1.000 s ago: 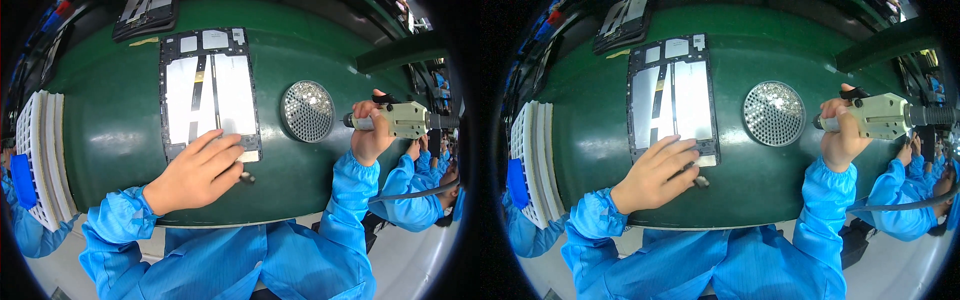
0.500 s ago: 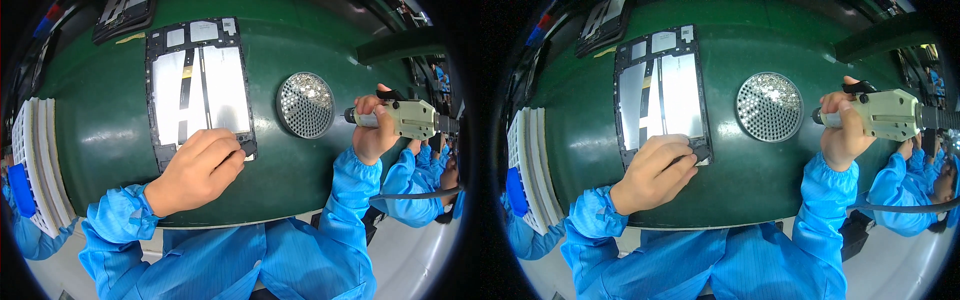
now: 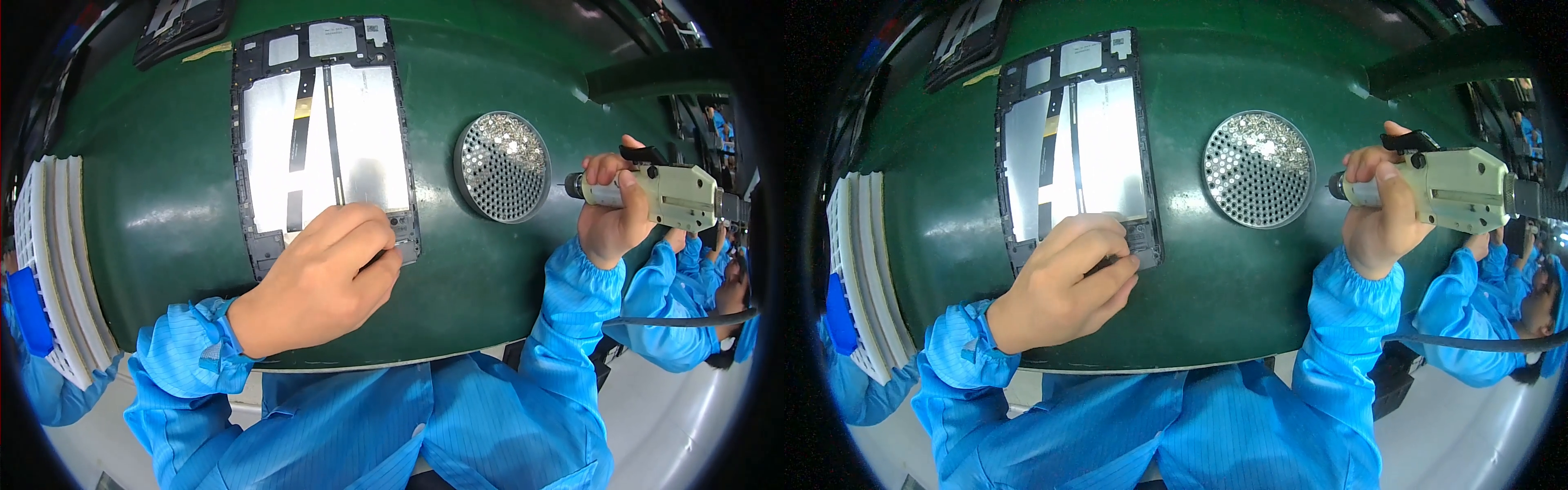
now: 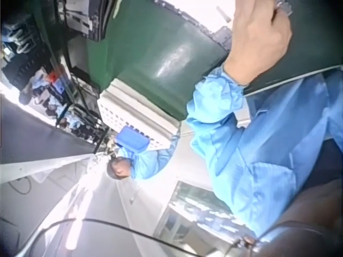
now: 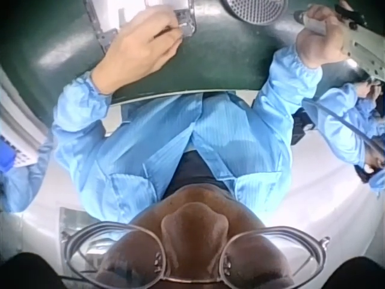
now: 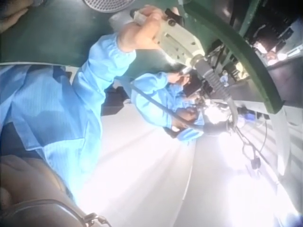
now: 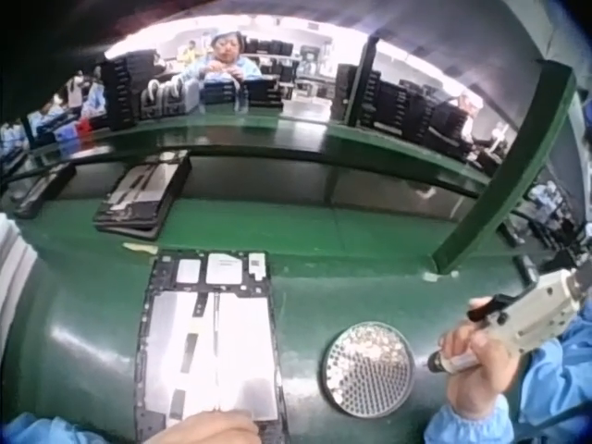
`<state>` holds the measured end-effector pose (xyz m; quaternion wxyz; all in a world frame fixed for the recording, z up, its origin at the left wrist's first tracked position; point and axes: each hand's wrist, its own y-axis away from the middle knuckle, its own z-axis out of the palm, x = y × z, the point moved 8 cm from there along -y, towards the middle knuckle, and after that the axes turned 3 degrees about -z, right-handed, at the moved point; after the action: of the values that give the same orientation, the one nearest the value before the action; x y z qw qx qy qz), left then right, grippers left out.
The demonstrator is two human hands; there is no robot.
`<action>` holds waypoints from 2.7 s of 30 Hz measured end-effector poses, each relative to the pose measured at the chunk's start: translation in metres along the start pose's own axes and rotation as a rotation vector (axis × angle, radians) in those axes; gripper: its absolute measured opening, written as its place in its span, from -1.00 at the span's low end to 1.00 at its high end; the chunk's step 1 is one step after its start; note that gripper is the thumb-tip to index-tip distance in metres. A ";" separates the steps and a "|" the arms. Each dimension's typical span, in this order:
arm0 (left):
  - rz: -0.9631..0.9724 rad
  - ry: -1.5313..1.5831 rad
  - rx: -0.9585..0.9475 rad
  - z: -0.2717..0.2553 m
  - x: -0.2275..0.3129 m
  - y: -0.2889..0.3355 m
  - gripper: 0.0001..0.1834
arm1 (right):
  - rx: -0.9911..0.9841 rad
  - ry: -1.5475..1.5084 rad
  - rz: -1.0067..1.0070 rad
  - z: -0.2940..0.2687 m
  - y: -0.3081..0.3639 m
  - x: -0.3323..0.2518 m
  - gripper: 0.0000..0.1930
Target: The person assembles electronic devices by installing internal ribbon cables and battery components into a tablet chassis, then securing them with screws using an electric screwdriver.
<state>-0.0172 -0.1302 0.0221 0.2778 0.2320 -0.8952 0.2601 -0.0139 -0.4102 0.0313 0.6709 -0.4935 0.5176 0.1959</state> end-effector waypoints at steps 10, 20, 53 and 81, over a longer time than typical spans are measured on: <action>0.106 -0.208 -0.187 -0.003 -0.002 0.000 -0.78 | -0.056 -0.105 0.007 -0.003 0.000 -0.009 -0.51; 0.034 -0.180 -0.178 0.016 -0.003 -0.015 -0.66 | -0.228 -0.376 0.018 0.050 0.031 -0.041 -0.61; 0.090 -0.292 -0.084 0.029 -0.004 -0.018 -0.75 | -0.277 -0.325 0.043 0.064 0.032 -0.053 -0.57; 0.027 -0.193 -0.045 0.020 -0.008 -0.014 -0.79 | -0.500 -0.251 0.075 0.124 0.050 -0.058 -0.72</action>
<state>-0.0107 -0.1506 0.0082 0.1920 0.2375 -0.9264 0.2202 -0.0127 -0.2665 0.0571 0.5793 -0.5961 0.3841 0.4018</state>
